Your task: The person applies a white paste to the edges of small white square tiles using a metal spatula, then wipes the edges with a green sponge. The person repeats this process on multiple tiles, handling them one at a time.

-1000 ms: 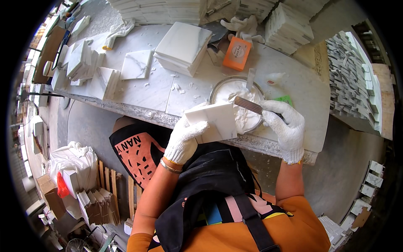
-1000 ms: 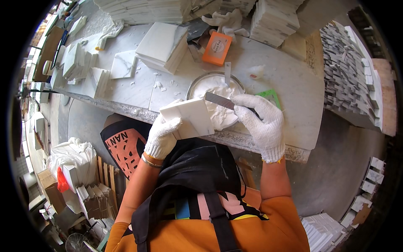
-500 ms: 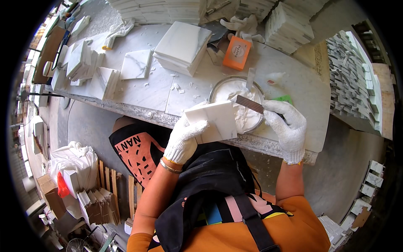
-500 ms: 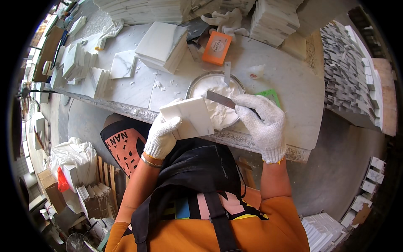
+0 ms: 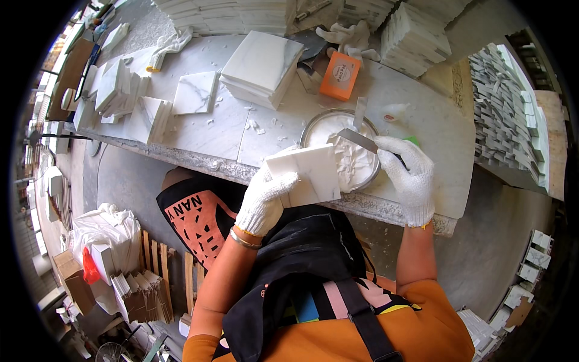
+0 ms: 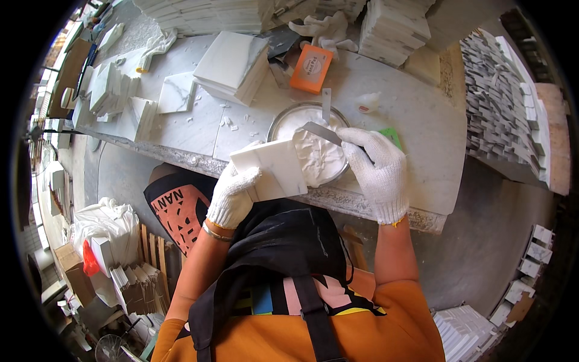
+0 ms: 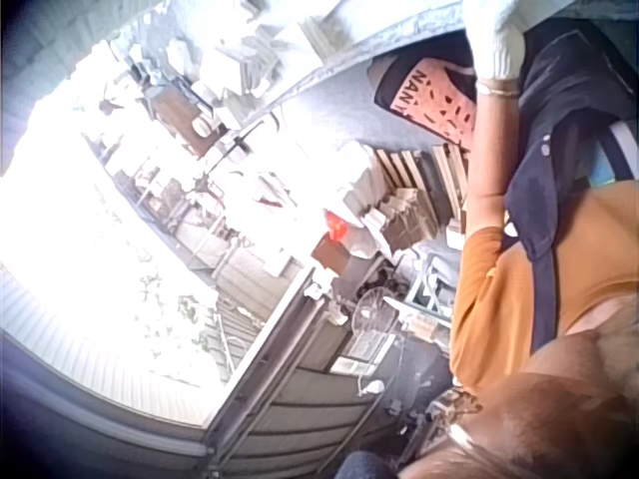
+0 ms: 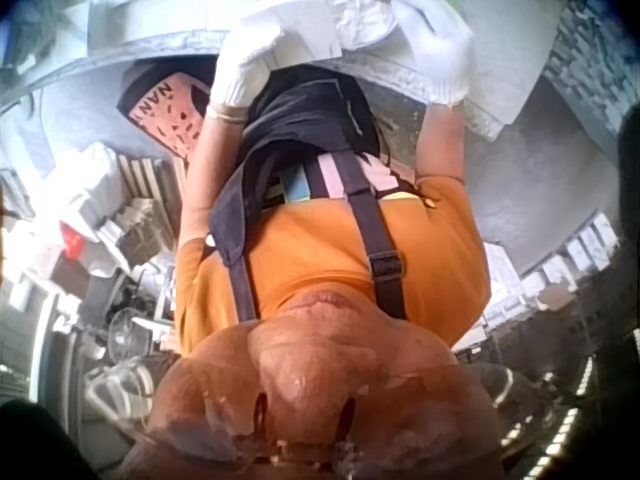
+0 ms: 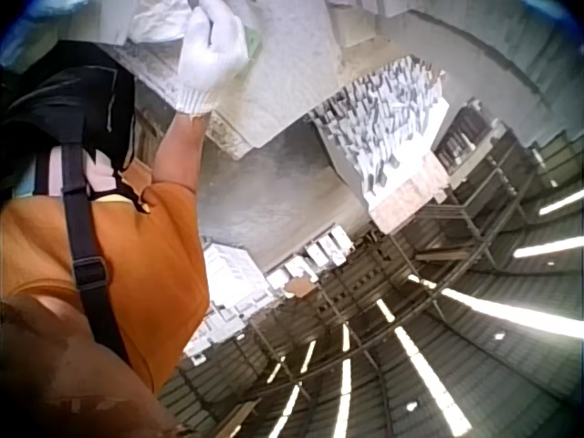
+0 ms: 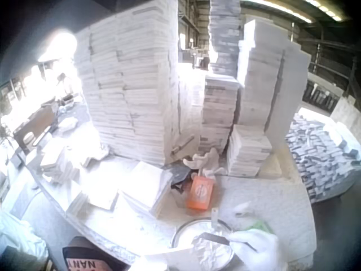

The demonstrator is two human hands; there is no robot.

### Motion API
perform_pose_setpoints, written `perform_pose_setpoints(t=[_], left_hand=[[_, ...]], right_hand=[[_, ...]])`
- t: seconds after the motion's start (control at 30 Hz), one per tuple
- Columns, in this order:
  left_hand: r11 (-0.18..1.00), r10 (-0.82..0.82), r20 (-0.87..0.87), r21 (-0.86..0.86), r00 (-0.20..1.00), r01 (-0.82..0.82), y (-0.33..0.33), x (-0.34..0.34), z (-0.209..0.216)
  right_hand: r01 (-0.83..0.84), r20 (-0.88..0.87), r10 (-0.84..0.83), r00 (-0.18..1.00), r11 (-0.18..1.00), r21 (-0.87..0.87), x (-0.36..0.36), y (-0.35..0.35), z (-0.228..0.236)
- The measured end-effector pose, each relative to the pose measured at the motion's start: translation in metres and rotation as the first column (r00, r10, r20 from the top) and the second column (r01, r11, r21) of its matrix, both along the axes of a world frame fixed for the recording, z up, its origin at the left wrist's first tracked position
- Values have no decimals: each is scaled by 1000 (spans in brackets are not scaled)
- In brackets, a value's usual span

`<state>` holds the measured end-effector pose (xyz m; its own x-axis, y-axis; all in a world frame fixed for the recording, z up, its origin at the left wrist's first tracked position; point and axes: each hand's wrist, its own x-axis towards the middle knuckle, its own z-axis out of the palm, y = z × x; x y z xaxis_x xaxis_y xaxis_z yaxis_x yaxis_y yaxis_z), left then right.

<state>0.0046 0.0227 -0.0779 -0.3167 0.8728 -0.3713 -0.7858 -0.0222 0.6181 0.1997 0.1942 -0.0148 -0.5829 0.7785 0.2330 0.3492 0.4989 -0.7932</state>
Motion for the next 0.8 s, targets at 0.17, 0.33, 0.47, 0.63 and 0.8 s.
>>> perform_pose_setpoints(t=[0.17, 0.33, 0.47, 0.63, 0.8], left_hand=[[1000, -8, 7, 1, 1000, 8, 0, 0, 1], [1000, -13, 1, -5, 1000, 13, 1, 0, 0], [1000, -1, 2, -25, 1000, 1, 1, 1, 2], [1000, -10, 9, -9, 1000, 10, 1, 0, 1], [1000, -12, 17, -9, 1000, 12, 1, 0, 1]], right_hand=[[-2, 45, 4, 999, 1000, -28, -3, 3, -8], [-7, 44, 13, 999, 988, -153, -3, 5, -17], [-31, 7, 34, 999, 972, -233, -3, 7, -22], [8, -33, -30, 999, 849, -528, -4, 5, -3], [-4, -111, -66, 992, 843, -538, -2, 1, 4]])
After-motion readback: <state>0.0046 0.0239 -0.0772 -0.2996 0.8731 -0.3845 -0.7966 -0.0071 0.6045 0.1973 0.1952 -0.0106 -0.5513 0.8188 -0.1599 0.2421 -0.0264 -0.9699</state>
